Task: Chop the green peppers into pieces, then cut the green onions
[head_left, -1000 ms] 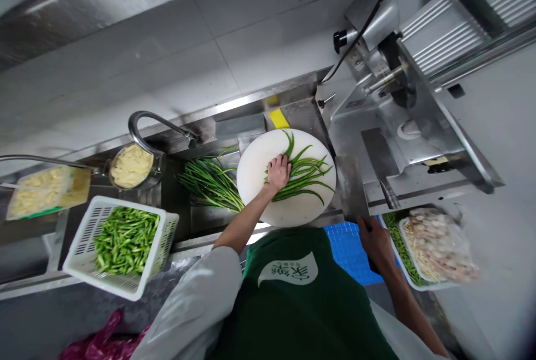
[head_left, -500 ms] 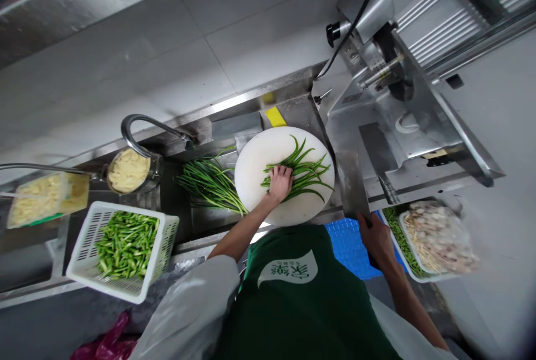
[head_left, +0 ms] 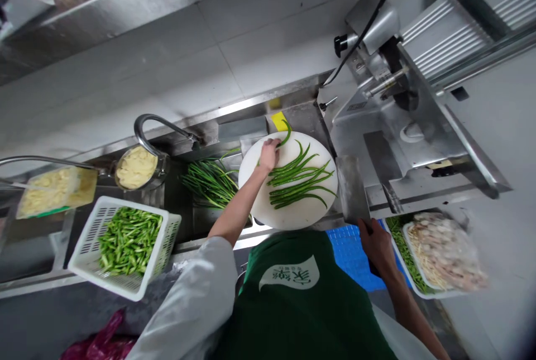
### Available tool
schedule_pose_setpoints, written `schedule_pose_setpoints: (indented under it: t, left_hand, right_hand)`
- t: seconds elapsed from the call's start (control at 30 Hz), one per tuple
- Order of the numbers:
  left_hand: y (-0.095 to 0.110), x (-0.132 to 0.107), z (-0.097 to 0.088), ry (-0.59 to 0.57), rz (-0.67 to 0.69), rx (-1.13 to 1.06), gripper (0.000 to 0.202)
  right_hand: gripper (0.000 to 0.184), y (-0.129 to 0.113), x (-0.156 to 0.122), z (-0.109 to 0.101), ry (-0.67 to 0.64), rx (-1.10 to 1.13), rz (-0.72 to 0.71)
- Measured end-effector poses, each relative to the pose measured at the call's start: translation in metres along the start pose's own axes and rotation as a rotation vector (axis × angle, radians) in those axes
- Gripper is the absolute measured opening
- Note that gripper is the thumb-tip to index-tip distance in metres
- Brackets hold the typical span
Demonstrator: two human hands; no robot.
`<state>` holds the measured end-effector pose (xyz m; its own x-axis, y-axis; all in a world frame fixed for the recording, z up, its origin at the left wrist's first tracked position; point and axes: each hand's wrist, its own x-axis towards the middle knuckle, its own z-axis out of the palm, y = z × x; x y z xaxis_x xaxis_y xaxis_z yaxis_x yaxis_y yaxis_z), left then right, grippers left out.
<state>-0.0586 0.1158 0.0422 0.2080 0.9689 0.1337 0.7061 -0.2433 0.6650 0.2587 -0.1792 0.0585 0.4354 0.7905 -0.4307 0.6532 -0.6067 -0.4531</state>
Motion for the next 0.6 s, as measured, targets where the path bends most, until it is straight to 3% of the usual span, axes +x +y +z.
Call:
schedule_pose_setpoints:
  t: [0.07,0.17,0.33,0.37,0.5,0.6]
  left_hand:
    - [-0.008,0.004,0.022,-0.118,-0.055,0.010,0.032]
    - [-0.014,-0.003,0.044,-0.163,-0.085,0.014,0.034]
    - [-0.007,-0.031,0.040,-0.438,0.078,0.030,0.033]
    - [-0.003,-0.042,0.037,-0.465,0.096,0.077,0.041]
    - [0.011,-0.098,0.040,-0.508,0.133,0.344,0.112]
    - [0.015,-0.124,0.046,-0.495,0.165,0.453,0.116]
  right_hand:
    - [0.033,0.000,-0.002,0.000,-0.004,0.006,-0.007]
    - [0.032,0.001,-0.005,-0.001,0.011,0.029,-0.003]
    - [0.034,0.006,-0.006,-0.001,0.021,0.075,0.058]
    - [0.034,0.006,-0.005,-0.001,0.020,0.079,0.063]
    - [0.034,0.006,-0.001,0.000,0.016,0.065,0.067]
    - [0.036,0.002,0.003,0.000,0.005,0.041,0.055]
